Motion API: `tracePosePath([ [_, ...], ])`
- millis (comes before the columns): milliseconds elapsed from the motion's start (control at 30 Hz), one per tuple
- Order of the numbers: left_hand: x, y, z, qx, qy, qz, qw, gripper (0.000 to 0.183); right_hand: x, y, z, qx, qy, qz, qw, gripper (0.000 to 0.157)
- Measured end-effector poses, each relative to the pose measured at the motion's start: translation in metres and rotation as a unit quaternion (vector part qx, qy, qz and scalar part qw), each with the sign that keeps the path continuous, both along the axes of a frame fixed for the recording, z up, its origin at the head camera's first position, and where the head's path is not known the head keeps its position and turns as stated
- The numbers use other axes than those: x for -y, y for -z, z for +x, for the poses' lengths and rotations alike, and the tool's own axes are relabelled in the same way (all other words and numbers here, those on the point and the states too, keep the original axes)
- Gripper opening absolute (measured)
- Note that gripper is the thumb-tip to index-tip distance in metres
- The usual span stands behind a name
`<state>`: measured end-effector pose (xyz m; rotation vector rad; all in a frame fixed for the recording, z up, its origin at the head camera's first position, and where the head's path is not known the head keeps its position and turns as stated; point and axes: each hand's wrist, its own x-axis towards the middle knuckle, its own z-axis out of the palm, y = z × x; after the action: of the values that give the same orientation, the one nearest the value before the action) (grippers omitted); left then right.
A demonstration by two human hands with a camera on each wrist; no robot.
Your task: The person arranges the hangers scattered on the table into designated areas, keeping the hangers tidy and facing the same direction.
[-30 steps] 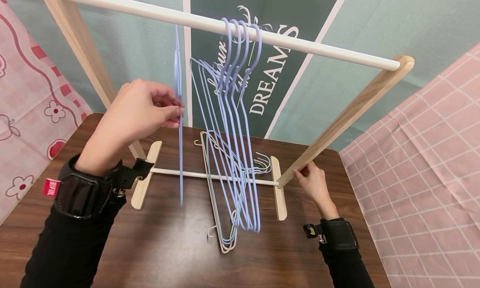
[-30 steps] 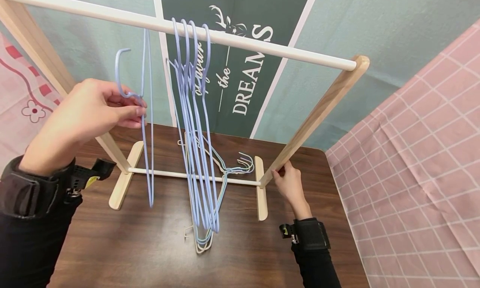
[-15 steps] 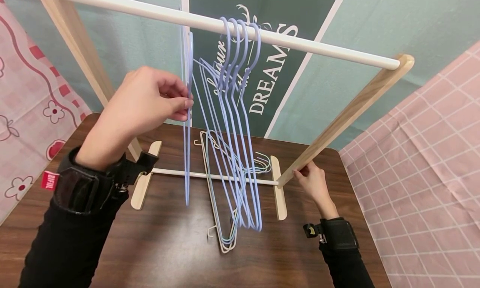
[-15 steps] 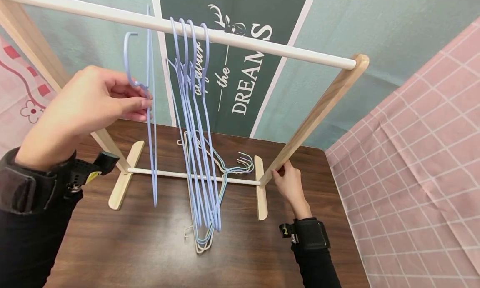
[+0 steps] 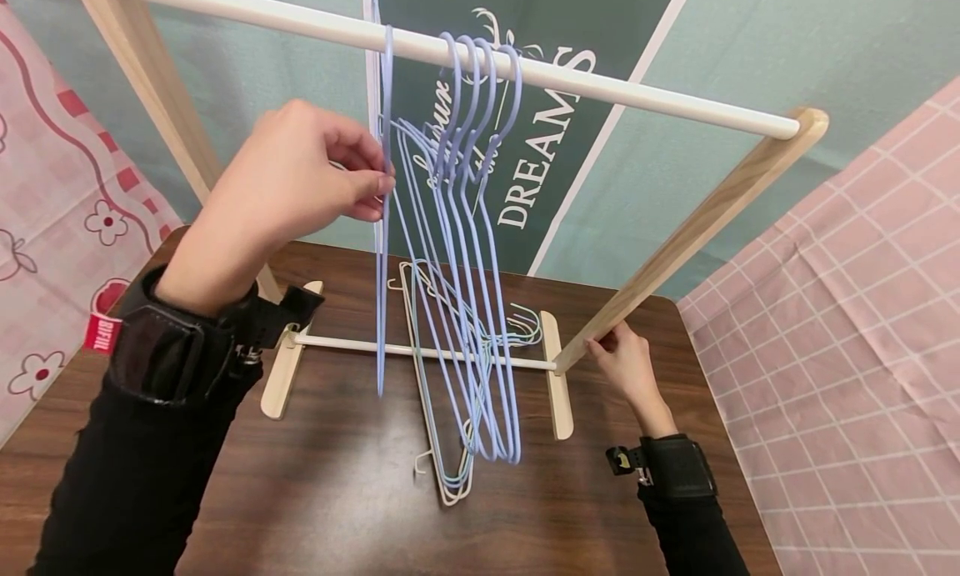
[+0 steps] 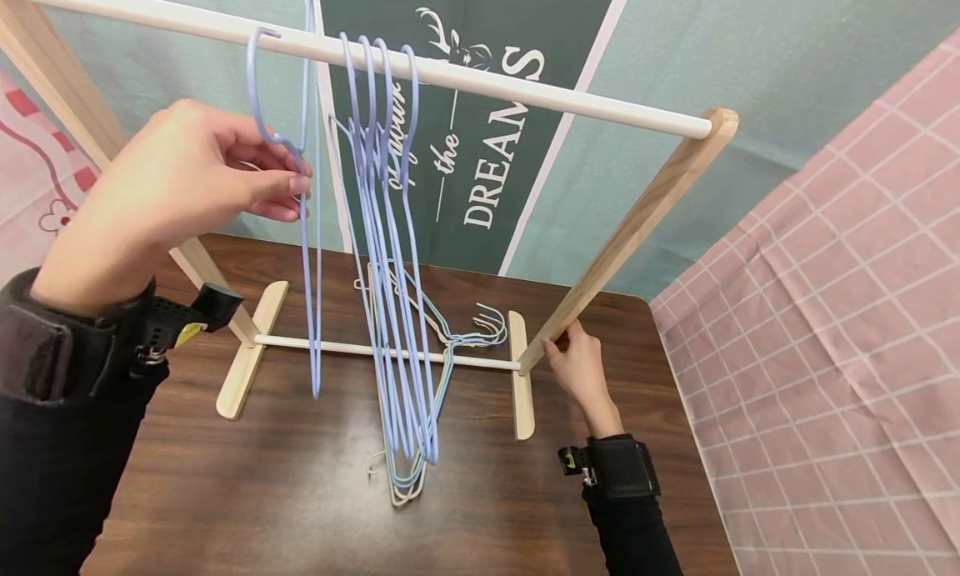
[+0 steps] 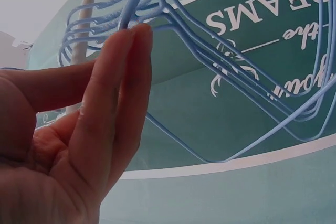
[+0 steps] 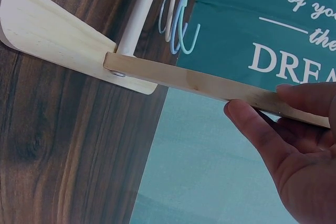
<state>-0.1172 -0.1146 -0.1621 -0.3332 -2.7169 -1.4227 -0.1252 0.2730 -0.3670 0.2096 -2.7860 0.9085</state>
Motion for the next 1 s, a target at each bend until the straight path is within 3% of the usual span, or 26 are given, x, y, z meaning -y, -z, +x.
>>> tracePosePath([
  [533,-0.013,-0.015,0.005,0.006,0.000,-0.036,0.9993,0.010,0.001,-0.001,0.000,0.000,-0.001,0.003,1.000,0.021],
  [800,-0.019,-0.019,0.000,0.002,0.003,-0.063,0.9980,0.012,0.001,0.000,0.000,-0.002,-0.002,0.004,1.000,0.022],
  [1000,-0.021,-0.018,-0.007,0.016,0.004,-0.054,0.9984,0.013,0.000,0.000,0.000,0.000,-0.001,0.002,1.000,0.022],
])
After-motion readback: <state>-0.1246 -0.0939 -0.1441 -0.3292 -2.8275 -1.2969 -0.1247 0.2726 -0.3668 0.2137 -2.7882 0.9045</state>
